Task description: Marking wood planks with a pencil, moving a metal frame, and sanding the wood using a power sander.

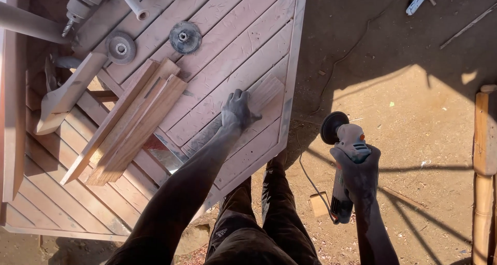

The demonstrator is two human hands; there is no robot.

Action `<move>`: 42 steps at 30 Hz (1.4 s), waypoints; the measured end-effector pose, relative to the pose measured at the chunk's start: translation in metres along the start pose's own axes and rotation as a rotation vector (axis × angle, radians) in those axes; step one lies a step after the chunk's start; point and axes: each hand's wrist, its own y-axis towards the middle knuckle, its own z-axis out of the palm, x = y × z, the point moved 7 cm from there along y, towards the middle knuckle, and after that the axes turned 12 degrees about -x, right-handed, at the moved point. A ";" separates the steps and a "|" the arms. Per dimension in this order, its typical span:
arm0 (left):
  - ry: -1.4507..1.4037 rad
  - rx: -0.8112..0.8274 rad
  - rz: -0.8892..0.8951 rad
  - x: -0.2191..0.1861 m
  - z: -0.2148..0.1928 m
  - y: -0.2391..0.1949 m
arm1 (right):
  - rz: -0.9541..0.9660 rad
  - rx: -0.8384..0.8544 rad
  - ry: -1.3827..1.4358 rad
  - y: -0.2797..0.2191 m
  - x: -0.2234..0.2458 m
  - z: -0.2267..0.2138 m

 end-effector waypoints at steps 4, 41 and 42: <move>-0.191 -0.213 -0.363 0.000 -0.104 0.006 | -0.036 0.029 0.074 0.018 -0.046 0.010; -0.163 -0.128 -1.068 0.187 -0.097 -0.213 | -0.794 0.154 -0.401 -0.086 0.022 0.216; -0.158 -0.135 -1.063 0.189 -0.095 -0.214 | -0.739 0.139 -0.412 -0.083 0.020 0.213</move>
